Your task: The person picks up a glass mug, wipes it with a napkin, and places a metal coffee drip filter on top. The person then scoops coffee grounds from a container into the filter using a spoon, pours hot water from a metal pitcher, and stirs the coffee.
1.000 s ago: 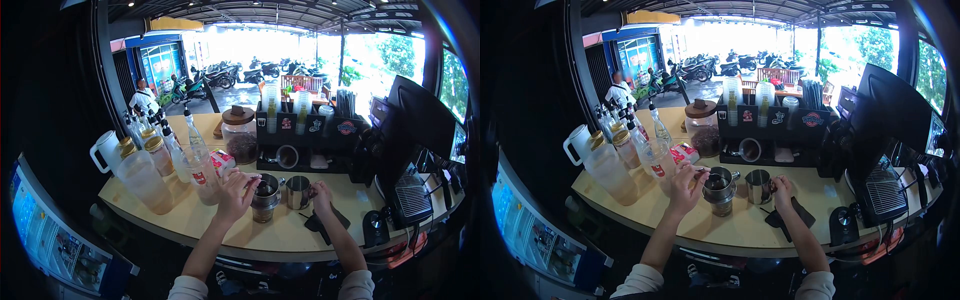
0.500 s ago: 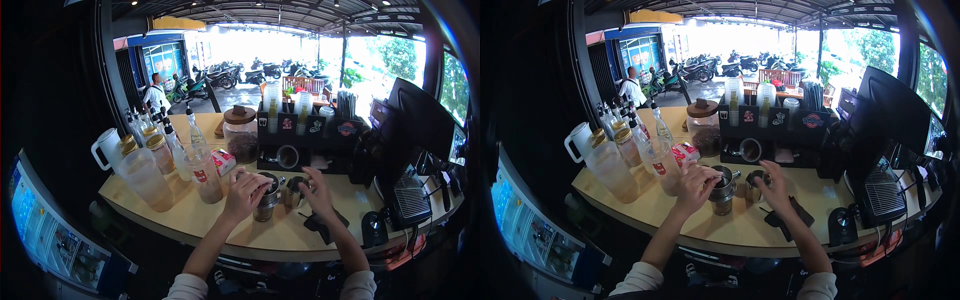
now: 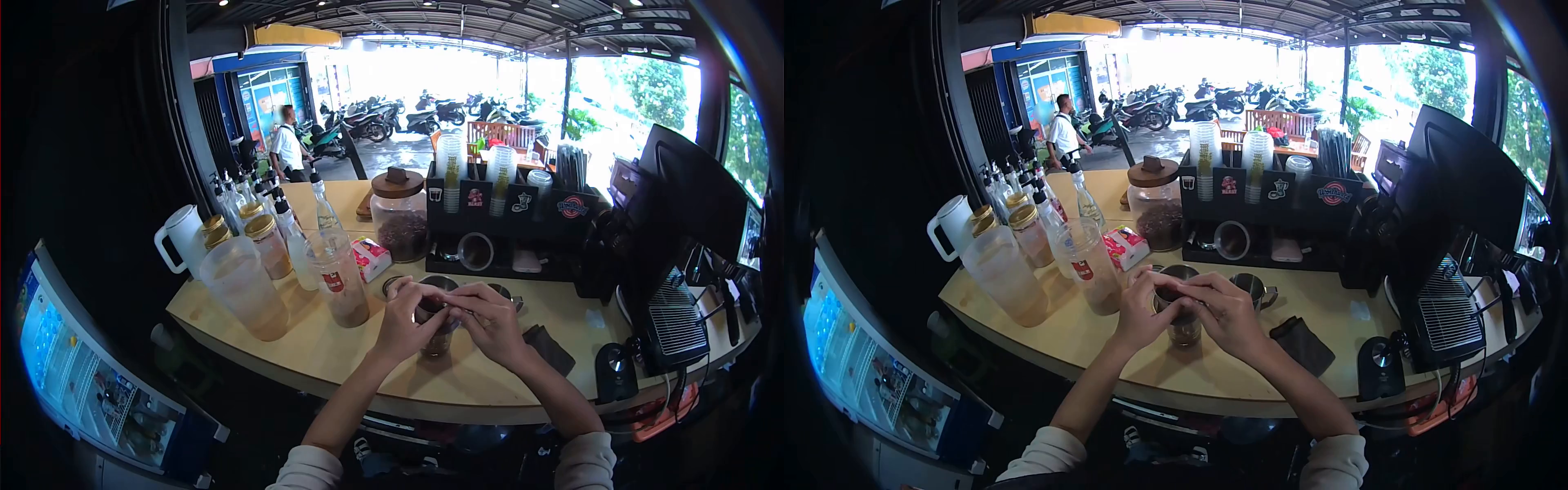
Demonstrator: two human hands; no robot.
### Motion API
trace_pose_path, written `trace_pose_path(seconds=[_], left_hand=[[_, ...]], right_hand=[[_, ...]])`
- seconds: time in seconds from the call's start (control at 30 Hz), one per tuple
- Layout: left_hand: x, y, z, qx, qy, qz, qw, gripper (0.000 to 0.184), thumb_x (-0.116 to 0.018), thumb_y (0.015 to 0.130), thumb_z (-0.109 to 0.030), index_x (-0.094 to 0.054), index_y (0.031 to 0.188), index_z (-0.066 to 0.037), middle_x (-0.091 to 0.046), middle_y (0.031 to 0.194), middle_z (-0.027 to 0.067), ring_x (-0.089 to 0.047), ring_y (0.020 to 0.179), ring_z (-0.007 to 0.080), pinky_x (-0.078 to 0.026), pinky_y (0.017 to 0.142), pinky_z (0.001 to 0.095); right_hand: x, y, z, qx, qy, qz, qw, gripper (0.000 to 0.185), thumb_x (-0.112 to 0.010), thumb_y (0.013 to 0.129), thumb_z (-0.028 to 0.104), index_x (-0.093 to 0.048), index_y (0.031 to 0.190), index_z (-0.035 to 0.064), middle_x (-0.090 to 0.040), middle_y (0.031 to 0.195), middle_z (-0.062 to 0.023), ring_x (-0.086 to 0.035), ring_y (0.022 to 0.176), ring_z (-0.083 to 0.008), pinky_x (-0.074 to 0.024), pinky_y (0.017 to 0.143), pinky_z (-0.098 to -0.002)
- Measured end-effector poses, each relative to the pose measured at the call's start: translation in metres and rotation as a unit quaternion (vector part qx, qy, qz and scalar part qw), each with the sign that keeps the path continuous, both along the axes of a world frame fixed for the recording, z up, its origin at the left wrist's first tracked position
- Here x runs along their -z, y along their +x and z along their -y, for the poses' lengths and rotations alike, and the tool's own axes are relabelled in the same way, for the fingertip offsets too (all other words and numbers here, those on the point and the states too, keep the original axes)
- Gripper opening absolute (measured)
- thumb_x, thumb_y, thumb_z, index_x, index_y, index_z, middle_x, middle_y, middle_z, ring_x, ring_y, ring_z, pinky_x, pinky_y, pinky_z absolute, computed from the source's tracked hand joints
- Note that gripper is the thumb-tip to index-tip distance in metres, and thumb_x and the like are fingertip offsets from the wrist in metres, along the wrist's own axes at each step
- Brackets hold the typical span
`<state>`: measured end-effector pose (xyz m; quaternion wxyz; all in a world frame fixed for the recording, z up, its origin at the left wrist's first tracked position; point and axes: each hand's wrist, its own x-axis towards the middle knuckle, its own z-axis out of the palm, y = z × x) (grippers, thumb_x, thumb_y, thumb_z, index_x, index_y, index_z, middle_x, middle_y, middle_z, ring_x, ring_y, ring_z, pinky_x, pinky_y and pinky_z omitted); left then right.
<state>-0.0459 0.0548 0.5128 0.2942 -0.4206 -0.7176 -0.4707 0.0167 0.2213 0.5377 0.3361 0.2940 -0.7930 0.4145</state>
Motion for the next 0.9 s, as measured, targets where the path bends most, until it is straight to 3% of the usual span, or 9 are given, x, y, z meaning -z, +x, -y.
trace_pose_path(seconds=[0.07,0.13,0.17,0.23,0.27,0.33,0.43,0.53,0.9], left_hand=[[0.001,0.000,0.000,0.008,0.028,-0.005,1.000,0.046,-0.079,0.071,-0.019,-0.054,0.107,-0.009,-0.064,0.094,0.0064,-0.061,0.093,0.0234,-0.034,0.101,0.0431],[0.003,0.003,0.003,-0.056,0.070,-0.004,0.996,0.071,-0.084,0.066,-0.022,-0.045,0.123,-0.004,-0.056,0.118,0.0134,-0.059,0.102,0.0240,-0.040,0.098,0.0375],[0.008,0.002,0.003,-0.056,0.069,-0.003,0.996,0.071,-0.084,0.066,-0.022,-0.045,0.123,-0.004,-0.056,0.118,0.0134,-0.059,0.102,0.0240,-0.040,0.098,0.0375],[0.026,-0.004,0.001,-0.046,0.049,0.137,0.988,0.093,-0.088,0.060,-0.026,-0.033,0.131,-0.002,-0.056,0.119,0.0164,-0.057,0.108,0.0266,-0.038,0.101,0.0403],[0.033,-0.006,-0.002,-0.046,0.048,0.140,0.988,0.093,-0.088,0.060,-0.026,-0.033,0.131,-0.002,-0.056,0.119,0.0164,-0.057,0.108,0.0266,-0.038,0.101,0.0403],[0.042,-0.009,-0.007,0.072,0.106,0.262,0.957,0.086,-0.088,0.060,-0.028,-0.041,0.126,0.000,-0.059,0.114,0.0149,-0.059,0.105,0.0250,-0.045,0.094,0.0371],[0.038,-0.008,-0.003,0.045,0.053,0.285,0.956,0.075,-0.087,0.061,-0.029,-0.050,0.119,0.000,-0.064,0.104,0.0125,-0.063,0.098,0.0227,-0.049,0.086,0.0336],[0.028,-0.003,-0.003,0.033,0.055,0.262,0.963,0.064,-0.087,0.061,-0.028,-0.057,0.110,-0.001,-0.066,0.096,0.0104,-0.065,0.091,0.0207,-0.050,0.084,0.0333],[0.029,-0.004,-0.005,0.065,0.081,0.272,0.957,0.058,-0.086,0.061,-0.022,-0.059,0.108,0.000,-0.067,0.097,0.0100,-0.065,0.091,0.0189,-0.050,0.083,0.0321]], right_hand=[[0.000,-0.001,-0.002,-0.007,0.006,-0.001,1.000,0.021,-0.064,0.084,0.001,-0.066,0.105,0.0019,-0.064,0.101,-0.0112,-0.064,0.084,-0.0204,-0.0503,0.067,-0.0299],[0.000,-0.002,-0.002,0.006,0.023,-0.006,1.000,0.016,-0.064,0.084,0.003,-0.064,0.100,0.0005,-0.064,0.094,-0.0118,-0.065,0.081,-0.0227,-0.0507,0.067,-0.0310],[-0.001,-0.003,-0.002,0.007,0.022,-0.005,1.000,0.016,-0.064,0.084,0.003,-0.064,0.100,0.0005,-0.064,0.094,-0.0118,-0.065,0.081,-0.0227,-0.0507,0.067,-0.0310],[-0.002,-0.005,0.001,0.020,0.013,0.014,1.000,0.014,-0.063,0.084,0.003,-0.062,0.098,0.0003,-0.064,0.093,-0.0128,-0.065,0.078,-0.0263,-0.0511,0.066,-0.0326],[-0.001,-0.006,0.002,0.020,0.012,0.016,1.000,0.014,-0.063,0.084,0.003,-0.062,0.098,0.0003,-0.064,0.093,-0.0128,-0.065,0.078,-0.0263,-0.0511,0.066,-0.0326],[-0.002,-0.009,0.003,-0.026,0.050,-0.009,0.998,0.014,-0.062,0.084,0.002,-0.061,0.097,0.0002,-0.064,0.094,-0.0134,-0.065,0.077,-0.0278,-0.0514,0.065,-0.0336],[-0.006,-0.007,0.000,-0.011,0.055,0.009,0.998,0.012,-0.062,0.084,0.001,-0.061,0.095,0.0005,-0.064,0.092,-0.0134,-0.064,0.076,-0.0289,-0.0513,0.064,-0.0339],[-0.004,-0.014,-0.003,-0.002,0.043,0.016,0.999,0.012,-0.063,0.083,0.002,-0.061,0.095,0.0011,-0.064,0.089,-0.0126,-0.064,0.075,-0.0284,-0.0508,0.063,-0.0343],[-0.010,-0.012,-0.010,-0.025,0.054,0.028,0.998,0.012,-0.062,0.084,0.004,-0.062,0.095,0.0008,-0.064,0.088,-0.0132,-0.064,0.072,-0.0278,-0.0501,0.061,-0.0334]])
